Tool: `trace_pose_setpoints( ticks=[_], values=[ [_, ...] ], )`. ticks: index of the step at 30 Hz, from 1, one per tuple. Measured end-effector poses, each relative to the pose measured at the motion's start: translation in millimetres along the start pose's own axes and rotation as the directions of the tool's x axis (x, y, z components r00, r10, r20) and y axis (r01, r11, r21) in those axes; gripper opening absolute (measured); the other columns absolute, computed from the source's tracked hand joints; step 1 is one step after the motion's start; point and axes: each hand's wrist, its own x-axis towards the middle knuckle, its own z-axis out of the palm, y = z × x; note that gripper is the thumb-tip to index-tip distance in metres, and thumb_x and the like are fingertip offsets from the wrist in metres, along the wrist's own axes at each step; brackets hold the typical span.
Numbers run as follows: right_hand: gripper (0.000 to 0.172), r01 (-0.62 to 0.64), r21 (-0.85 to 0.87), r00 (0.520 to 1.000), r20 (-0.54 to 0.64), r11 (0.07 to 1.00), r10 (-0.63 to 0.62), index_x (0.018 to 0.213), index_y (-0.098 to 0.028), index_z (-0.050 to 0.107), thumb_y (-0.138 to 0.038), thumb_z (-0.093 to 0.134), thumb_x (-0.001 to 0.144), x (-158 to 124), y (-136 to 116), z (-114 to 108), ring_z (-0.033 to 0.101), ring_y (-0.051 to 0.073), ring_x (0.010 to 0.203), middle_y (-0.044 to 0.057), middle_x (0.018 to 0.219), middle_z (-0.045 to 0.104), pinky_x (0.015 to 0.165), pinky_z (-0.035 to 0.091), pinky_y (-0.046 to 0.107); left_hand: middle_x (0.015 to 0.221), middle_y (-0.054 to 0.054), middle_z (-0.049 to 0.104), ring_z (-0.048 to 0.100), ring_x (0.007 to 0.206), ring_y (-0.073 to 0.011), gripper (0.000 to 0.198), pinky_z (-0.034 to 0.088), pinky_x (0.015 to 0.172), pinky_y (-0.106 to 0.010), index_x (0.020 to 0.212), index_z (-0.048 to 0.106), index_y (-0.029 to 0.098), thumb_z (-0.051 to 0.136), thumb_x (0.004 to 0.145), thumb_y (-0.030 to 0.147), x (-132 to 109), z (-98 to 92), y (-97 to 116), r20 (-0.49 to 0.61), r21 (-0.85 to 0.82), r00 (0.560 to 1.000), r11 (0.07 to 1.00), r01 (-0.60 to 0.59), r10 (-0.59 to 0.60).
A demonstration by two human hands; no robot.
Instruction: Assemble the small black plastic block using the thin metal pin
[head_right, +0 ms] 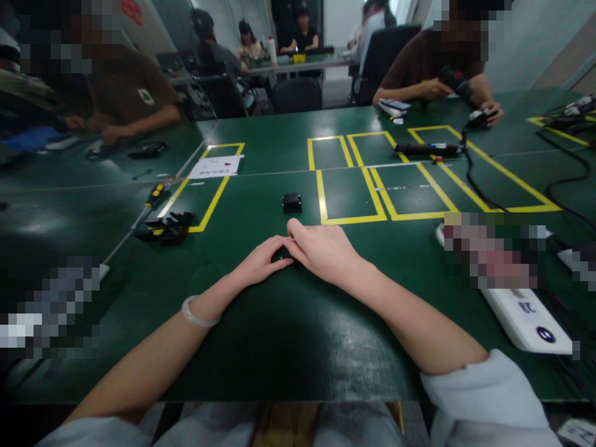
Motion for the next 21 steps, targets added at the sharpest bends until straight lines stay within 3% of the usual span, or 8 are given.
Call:
trace_pose_setpoints(
  ticks=[21],
  values=[
    [0.035, -0.002, 0.007, 1.000, 0.010, 1.000, 0.002, 0.102, -0.019, 0.053, -0.044, 0.029, 0.101, 0.2, -0.7, -1.1, 0.062, 0.016, 0.067, 0.003, 0.079, 0.069, 0.055, 0.023, 0.026, 0.116, -0.007, 0.059, 0.056, 0.106, -0.0249, 0.040, 0.045, 0.096, -0.040, 0.129, 0.053, 0.023, 0.055, 0.094, 0.043, 0.5, -1.4, 2.6, 0.004, -0.006, 1.000, 1.000, 0.005, -0.005]
  ],
)
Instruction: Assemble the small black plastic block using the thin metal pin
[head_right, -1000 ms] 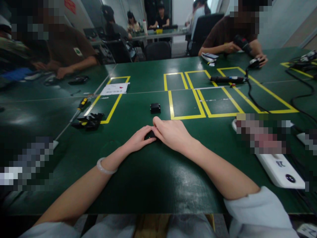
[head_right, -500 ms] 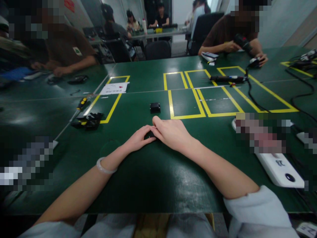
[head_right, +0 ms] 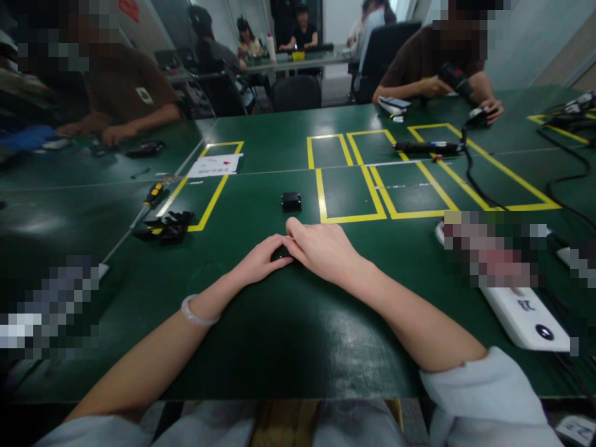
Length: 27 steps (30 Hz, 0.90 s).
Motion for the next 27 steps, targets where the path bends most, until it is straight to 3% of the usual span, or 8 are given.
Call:
trace_pose_setpoints(
  ticks=[17, 24, 27],
  values=[
    [0.025, -0.029, -0.029, 0.999, -0.027, 0.999, 0.028, 0.110, -0.017, 0.052, -0.027, 0.033, 0.097, 0.3, 2.5, 2.0, 0.060, 0.015, 0.063, 0.003, 0.079, 0.070, 0.054, 0.022, 0.027, 0.118, -0.007, 0.059, 0.056, 0.109, -0.0242, 0.045, 0.043, 0.096, -0.038, 0.135, 0.047, 0.023, 0.056, 0.095, 0.042, -0.2, -0.5, -0.8, -0.002, 0.004, 1.000, 1.000, -0.026, 0.026],
    [0.036, -0.046, -0.062, 0.999, 0.000, 0.997, 0.046, 0.106, -0.018, 0.054, -0.043, 0.028, 0.101, 0.5, 3.2, 1.7, 0.060, 0.016, 0.065, 0.005, 0.079, 0.070, 0.054, 0.022, 0.026, 0.117, -0.007, 0.060, 0.057, 0.106, -0.0242, 0.044, 0.045, 0.094, -0.038, 0.133, 0.050, 0.022, 0.056, 0.095, 0.043, -0.8, 0.2, -1.1, -0.004, 0.011, 1.000, 1.000, -0.018, 0.018],
    [0.036, -0.076, -0.098, 0.997, 0.019, 0.992, 0.079, 0.109, -0.018, 0.054, -0.041, 0.027, 0.102, 1.6, 4.5, 1.5, 0.059, 0.016, 0.063, 0.005, 0.079, 0.070, 0.054, 0.021, 0.026, 0.118, -0.007, 0.060, 0.057, 0.107, -0.0245, 0.045, 0.045, 0.094, -0.038, 0.134, 0.049, 0.023, 0.056, 0.094, 0.043, -0.8, 0.3, -1.5, -0.005, 0.011, 1.000, 1.000, -0.017, 0.017]
  ],
)
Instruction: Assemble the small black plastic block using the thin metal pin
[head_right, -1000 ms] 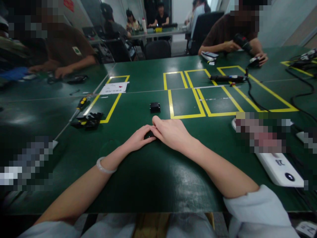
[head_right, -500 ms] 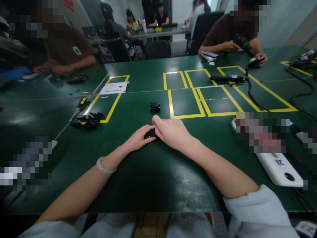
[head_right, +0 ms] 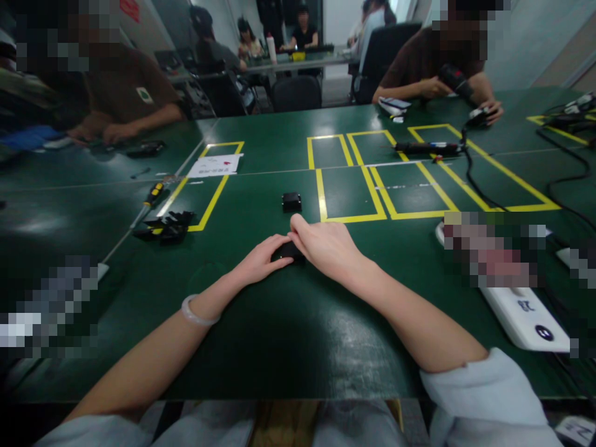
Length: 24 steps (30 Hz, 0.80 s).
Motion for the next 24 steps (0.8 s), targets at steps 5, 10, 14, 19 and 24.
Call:
trace_pose_setpoints(
  ticks=[5, 10, 14, 19, 24],
  values=[
    [0.028, 0.026, 0.035, 1.000, -0.012, 0.999, -0.026, 0.110, -0.017, 0.052, -0.032, 0.030, 0.100, 0.1, 2.9, -0.8, 0.057, 0.015, 0.064, 0.005, 0.082, 0.069, 0.053, 0.023, 0.026, 0.119, -0.007, 0.059, 0.056, 0.110, -0.0248, 0.047, 0.044, 0.095, -0.038, 0.137, 0.047, 0.024, 0.055, 0.095, 0.042, -0.1, -1.2, 1.2, 0.011, -0.005, 1.000, 1.000, 0.003, -0.003],
    [0.030, 0.034, 0.032, 0.999, -0.022, 0.999, -0.033, 0.108, -0.018, 0.052, -0.037, 0.030, 0.101, -0.4, 3.5, -1.7, 0.058, 0.015, 0.064, 0.004, 0.080, 0.069, 0.054, 0.023, 0.026, 0.117, -0.007, 0.059, 0.057, 0.107, -0.0244, 0.046, 0.045, 0.094, -0.038, 0.136, 0.047, 0.023, 0.055, 0.095, 0.043, -0.4, -1.1, 0.7, 0.006, 0.002, 1.000, 1.000, 0.005, -0.005],
    [0.035, 0.010, -0.034, 1.000, 0.008, 0.999, -0.010, 0.105, -0.018, 0.055, -0.042, 0.030, 0.101, 0.0, 3.5, -1.3, 0.060, 0.017, 0.063, 0.005, 0.077, 0.069, 0.053, 0.021, 0.027, 0.116, -0.007, 0.060, 0.057, 0.106, -0.0246, 0.046, 0.045, 0.094, -0.038, 0.135, 0.048, 0.024, 0.056, 0.094, 0.042, -0.3, 0.1, -1.0, 0.003, 0.009, 1.000, 1.000, 0.002, -0.002],
    [0.027, 0.039, -0.003, 0.999, -0.015, 0.999, -0.039, 0.109, -0.018, 0.053, -0.032, 0.032, 0.099, 0.0, 5.0, 0.4, 0.058, 0.016, 0.062, 0.004, 0.079, 0.069, 0.053, 0.021, 0.027, 0.119, -0.008, 0.059, 0.056, 0.110, -0.0247, 0.046, 0.044, 0.096, -0.038, 0.137, 0.047, 0.024, 0.055, 0.095, 0.042, -0.3, -0.8, 1.0, 0.007, -0.005, 1.000, 1.000, 0.006, -0.006],
    [0.024, 0.045, 0.037, 0.999, -0.021, 0.998, -0.044, 0.109, -0.018, 0.052, -0.029, 0.034, 0.098, -1.1, 3.5, -1.8, 0.059, 0.015, 0.064, 0.003, 0.082, 0.070, 0.054, 0.023, 0.026, 0.120, -0.008, 0.059, 0.056, 0.110, -0.0248, 0.046, 0.044, 0.096, -0.039, 0.136, 0.047, 0.025, 0.054, 0.095, 0.043, -1.2, -0.7, 0.9, 0.014, -0.006, 1.000, 1.000, 0.011, -0.011]
  ],
)
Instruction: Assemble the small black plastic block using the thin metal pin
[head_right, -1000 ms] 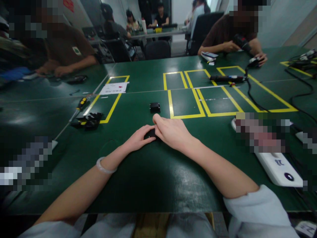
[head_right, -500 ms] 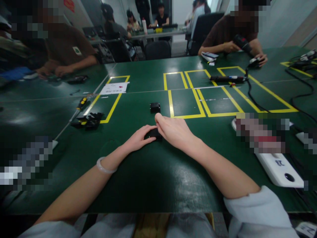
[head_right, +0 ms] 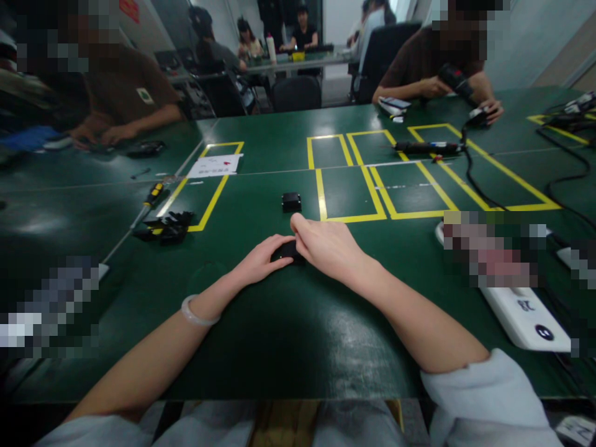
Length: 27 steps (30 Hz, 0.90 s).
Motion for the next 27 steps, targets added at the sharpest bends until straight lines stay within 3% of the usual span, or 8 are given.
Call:
trace_pose_setpoints(
  ticks=[6, 14, 22, 27],
  values=[
    [0.038, -0.030, -0.074, 0.999, 0.033, 0.997, 0.032, 0.102, -0.018, 0.057, -0.044, 0.029, 0.101, 1.3, -1.2, -2.1, 0.063, 0.018, 0.067, 0.006, 0.079, 0.071, 0.055, 0.022, 0.027, 0.117, -0.007, 0.060, 0.056, 0.108, -0.0243, 0.046, 0.044, 0.095, -0.038, 0.135, 0.048, 0.024, 0.056, 0.094, 0.043, 0.6, 1.4, -3.0, -0.011, 0.011, 1.000, 1.000, -0.009, 0.009],
    [0.027, -0.005, 0.006, 1.000, -0.006, 1.000, 0.005, 0.113, -0.018, 0.053, -0.027, 0.033, 0.097, 1.0, 0.9, -0.1, 0.060, 0.016, 0.064, 0.004, 0.081, 0.070, 0.054, 0.022, 0.026, 0.122, -0.008, 0.059, 0.056, 0.111, -0.0253, 0.046, 0.044, 0.097, -0.039, 0.136, 0.048, 0.024, 0.055, 0.095, 0.043, 1.3, -1.8, 2.1, -0.001, -0.013, 1.000, 1.000, -0.006, 0.006],
    [0.037, -0.033, -0.061, 0.999, 0.036, 0.998, 0.035, 0.104, -0.018, 0.058, -0.042, 0.030, 0.101, 1.5, 0.5, -0.7, 0.062, 0.018, 0.066, 0.006, 0.079, 0.071, 0.056, 0.022, 0.027, 0.117, -0.008, 0.060, 0.056, 0.107, -0.0248, 0.047, 0.045, 0.094, -0.038, 0.136, 0.047, 0.024, 0.055, 0.095, 0.043, 0.9, 0.1, -1.3, 0.001, 0.010, 1.000, 1.000, 0.001, -0.001],
    [0.029, -0.008, -0.020, 1.000, 0.022, 1.000, 0.009, 0.113, -0.018, 0.054, -0.031, 0.032, 0.099, 2.2, 1.9, 0.6, 0.061, 0.017, 0.066, 0.005, 0.081, 0.071, 0.055, 0.022, 0.027, 0.120, -0.008, 0.059, 0.055, 0.110, -0.0245, 0.046, 0.044, 0.096, -0.038, 0.136, 0.048, 0.024, 0.055, 0.095, 0.042, 1.3, -2.0, 1.2, 0.010, -0.010, 1.000, 1.000, 0.002, -0.002]
  ],
)
